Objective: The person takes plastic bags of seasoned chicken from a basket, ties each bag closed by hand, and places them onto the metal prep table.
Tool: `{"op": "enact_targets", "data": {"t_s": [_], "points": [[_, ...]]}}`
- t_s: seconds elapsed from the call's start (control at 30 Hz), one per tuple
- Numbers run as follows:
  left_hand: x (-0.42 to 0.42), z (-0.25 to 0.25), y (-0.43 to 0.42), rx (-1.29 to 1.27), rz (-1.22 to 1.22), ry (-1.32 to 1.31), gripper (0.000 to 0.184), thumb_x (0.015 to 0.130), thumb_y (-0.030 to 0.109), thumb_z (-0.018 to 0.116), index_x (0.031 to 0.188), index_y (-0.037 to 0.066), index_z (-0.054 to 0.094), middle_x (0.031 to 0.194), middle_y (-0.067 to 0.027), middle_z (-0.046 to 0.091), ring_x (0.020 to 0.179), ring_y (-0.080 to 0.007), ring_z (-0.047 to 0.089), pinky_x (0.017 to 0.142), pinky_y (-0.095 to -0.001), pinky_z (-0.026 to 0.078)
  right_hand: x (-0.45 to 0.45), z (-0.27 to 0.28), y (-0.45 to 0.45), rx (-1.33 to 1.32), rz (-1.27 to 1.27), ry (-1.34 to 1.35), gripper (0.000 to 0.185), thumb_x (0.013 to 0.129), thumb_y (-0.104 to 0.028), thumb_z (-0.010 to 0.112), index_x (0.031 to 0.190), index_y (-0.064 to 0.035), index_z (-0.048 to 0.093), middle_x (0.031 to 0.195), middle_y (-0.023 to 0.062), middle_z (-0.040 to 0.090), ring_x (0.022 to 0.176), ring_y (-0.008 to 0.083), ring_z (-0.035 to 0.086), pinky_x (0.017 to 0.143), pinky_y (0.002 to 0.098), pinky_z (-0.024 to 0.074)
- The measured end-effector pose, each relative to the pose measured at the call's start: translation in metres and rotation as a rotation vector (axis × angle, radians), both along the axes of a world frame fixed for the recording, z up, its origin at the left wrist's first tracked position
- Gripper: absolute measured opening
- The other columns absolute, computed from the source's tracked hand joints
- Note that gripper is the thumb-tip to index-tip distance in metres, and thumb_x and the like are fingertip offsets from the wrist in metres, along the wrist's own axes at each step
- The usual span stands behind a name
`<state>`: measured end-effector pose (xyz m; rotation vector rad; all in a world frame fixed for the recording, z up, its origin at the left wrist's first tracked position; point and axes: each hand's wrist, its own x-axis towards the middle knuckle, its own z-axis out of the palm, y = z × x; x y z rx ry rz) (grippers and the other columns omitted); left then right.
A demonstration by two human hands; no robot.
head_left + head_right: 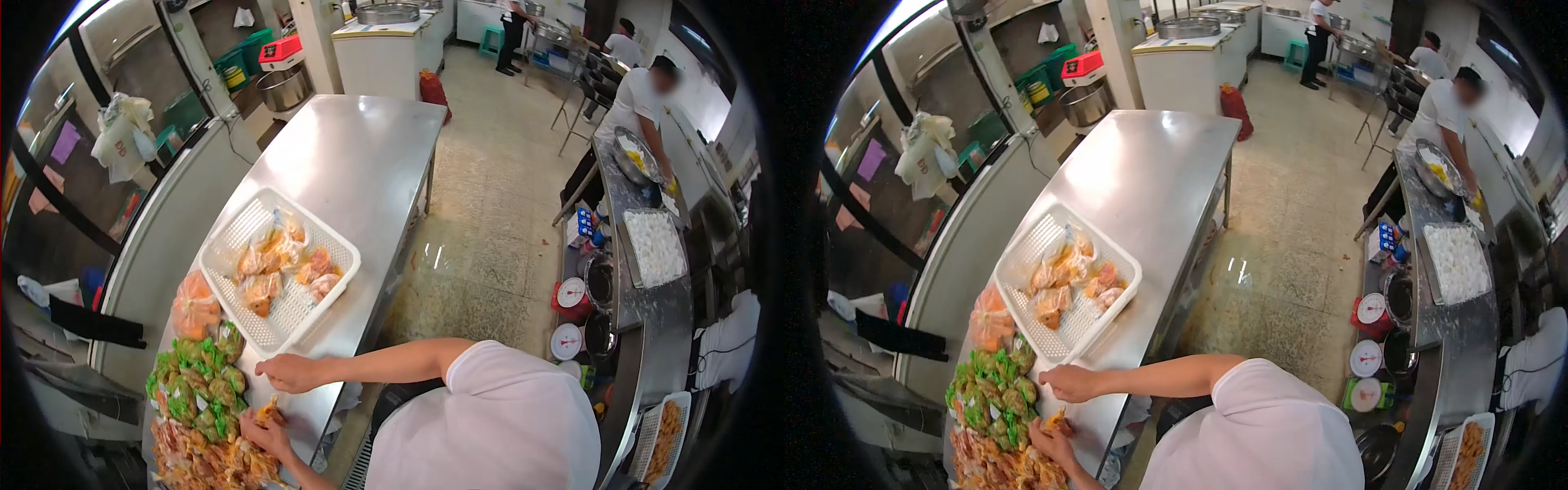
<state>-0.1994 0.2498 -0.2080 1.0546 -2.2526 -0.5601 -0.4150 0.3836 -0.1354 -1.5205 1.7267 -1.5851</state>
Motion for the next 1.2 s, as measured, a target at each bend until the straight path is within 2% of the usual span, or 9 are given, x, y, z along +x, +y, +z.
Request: {"op": "enact_targets", "data": {"t_s": [0.13,0.2,0.33,0.53,0.57,0.77,0.87,1.07,1.2], "points": [[-0.101,0.081,0.028,-0.034,-0.08,0.285,0.038,0.083,0.0,0.051,0.121,-0.006,0.054,0.124,-0.0199,0.055,0.117,-0.0338,0.05,0.103,-0.0435,0.037,-0.059,-0.003,0.032,-0.065,-0.248,-0.018,0.024,0.079,-0.005,0.055,0.102,0.0009,0.06,0.086,0.019,0.062,0.081,0.0358,0.062,0.073,0.0451,0.0483],[-0.154,0.074,0.015,-0.03,-0.228,0.31,0.038,0.083,-0.004,0.05,0.121,-0.006,0.054,0.121,-0.0193,0.056,0.116,-0.0331,0.051,0.102,-0.0419,0.037,-0.096,-0.008,0.049,-0.116,-0.446,0.148,0.024,0.08,-0.006,0.056,0.103,0.0017,0.06,0.09,0.0191,0.062,0.087,0.0361,0.061,0.077,0.0449,0.0481],[-0.261,0.016,-0.013,0.213,-0.77,0.043,0.04,0.082,0.002,0.061,0.121,-0.005,0.055,0.114,-0.0186,0.061,0.107,-0.0323,0.057,0.098,-0.0384,0.04,-0.156,-0.029,0.079,-0.004,-0.674,0.274,0.027,0.082,-0.009,0.056,0.105,0.003,0.058,0.095,0.0194,0.061,0.096,0.0366,0.058,0.083,0.0453,0.0471],[-0.316,0.012,0.016,0.466,-0.941,-0.788,0.056,0.078,0.015,0.072,0.13,0.004,0.054,0.105,-0.0189,0.066,0.102,-0.0326,0.061,0.089,-0.0395,0.047,-0.162,-0.027,0.091,0.052,-0.606,0.143,0.029,0.083,-0.01,0.056,0.11,-0.002,0.055,0.102,0.0178,0.062,0.098,0.0376,0.059,0.082,0.0466,0.048],[-0.315,0.011,0.014,0.506,-0.927,-0.767,0.06,0.076,0.019,0.074,0.131,0.006,0.054,0.099,-0.0185,0.067,0.104,-0.0329,0.061,0.09,-0.041,0.048,-0.161,-0.029,0.089,0.07,-0.605,0.122,0.03,0.084,-0.012,0.056,0.112,-0.0023,0.054,0.103,0.0177,0.062,0.099,0.0378,0.059,0.081,0.0462,0.0482],[-0.331,0.006,0.007,-0.471,-0.927,-0.2,0.062,0.075,0.024,0.074,0.13,0.006,0.052,0.115,-0.0218,0.062,0.107,-0.0393,0.058,0.092,-0.0443,0.047,-0.155,-0.022,0.083,0.095,-0.65,0.152,0.032,0.084,-0.012,0.056,0.114,-0.0015,0.054,0.103,0.017,0.063,0.096,0.0368,0.06,0.079,0.0458,0.0494],[-0.354,-0.024,-0.01,-0.109,-1.235,-0.347,0.061,0.076,0.023,0.072,0.13,0.005,0.049,0.123,-0.0255,0.056,0.108,-0.0408,0.058,0.09,-0.0458,0.047,-0.154,-0.021,0.084,0.109,-0.632,0.137,0.032,0.085,-0.012,0.057,0.115,-0.0013,0.055,0.103,0.0164,0.063,0.097,0.0366,0.06,0.079,0.0458,0.0495],[-0.344,0.015,0.042,-0.001,-0.826,-0.606,0.043,0.075,0.017,0.067,0.114,0.006,0.053,0.094,-0.0215,0.066,0.094,-0.0396,0.062,0.074,-0.0478,0.051,-0.155,-0.027,0.081,0.054,-0.661,0.17,0.029,0.085,-0.013,0.057,0.112,-0.0017,0.056,0.102,0.0162,0.063,0.096,0.0362,0.06,0.079,0.0455,0.0496],[-0.342,0.009,0.035,-0.061,-0.934,-0.463,0.04,0.074,0.015,0.069,0.109,0.006,0.053,0.082,-0.0185,0.066,0.088,-0.0384,0.064,0.07,-0.0457,0.051,-0.155,-0.025,0.082,0.105,-0.629,0.175,0.028,0.085,-0.013,0.056,0.111,-0.0027,0.056,0.098,0.0156,0.063,0.094,0.0363,0.06,0.076,0.0464,0.0494]]}}
